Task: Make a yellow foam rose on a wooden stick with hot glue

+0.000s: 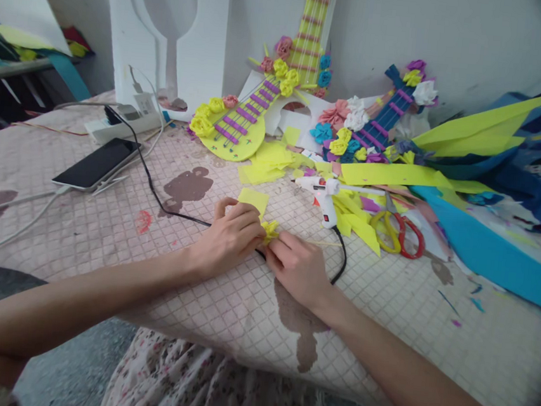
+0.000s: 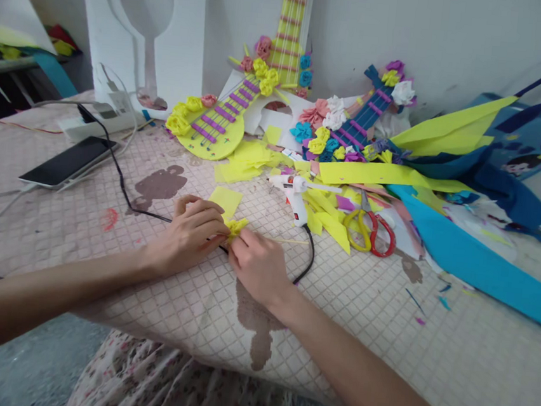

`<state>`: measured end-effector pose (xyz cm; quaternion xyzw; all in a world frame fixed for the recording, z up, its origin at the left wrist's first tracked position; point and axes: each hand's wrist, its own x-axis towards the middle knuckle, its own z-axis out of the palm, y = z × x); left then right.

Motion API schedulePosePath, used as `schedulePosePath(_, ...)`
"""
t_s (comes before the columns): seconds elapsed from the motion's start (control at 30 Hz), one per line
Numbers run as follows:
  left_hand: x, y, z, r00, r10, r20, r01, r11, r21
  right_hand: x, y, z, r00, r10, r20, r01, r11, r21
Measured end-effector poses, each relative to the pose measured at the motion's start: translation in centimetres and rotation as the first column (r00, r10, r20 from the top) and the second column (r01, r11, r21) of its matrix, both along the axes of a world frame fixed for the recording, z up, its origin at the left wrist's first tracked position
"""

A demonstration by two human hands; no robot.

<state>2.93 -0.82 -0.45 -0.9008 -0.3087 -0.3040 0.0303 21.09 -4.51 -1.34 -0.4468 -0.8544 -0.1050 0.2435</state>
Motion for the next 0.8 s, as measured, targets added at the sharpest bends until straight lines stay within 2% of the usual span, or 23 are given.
schedulePosePath(0.23,0.0,-0.1,0.0,1.000,-0.001,0.017,0.001,1.000,-0.019,-0.1,-0.2,0.0,0.994,0.089,0.060,-0.088,0.996,-0.028)
schedulePosePath(0.33,-0.1,0.0,-0.1,1.000,0.002,0.023,-0.001,1.000,-0.022,0.6,-0.2,0.4,0.995,0.087,-0.039,-0.089,0.994,-0.065)
schedulePosePath(0.47,-0.1,0.0,0.0,1.000,-0.003,0.025,0.003,1.000,-0.026,1.6,0.2,1.1,0.986,0.022,-0.167,-0.027,0.999,-0.024)
schedulePosePath(0.8,-0.1,-0.1,0.1,1.000,-0.010,0.011,0.010,0.999,-0.040,1.0,0.9,0.6,0.994,0.066,-0.085,-0.074,0.993,-0.090)
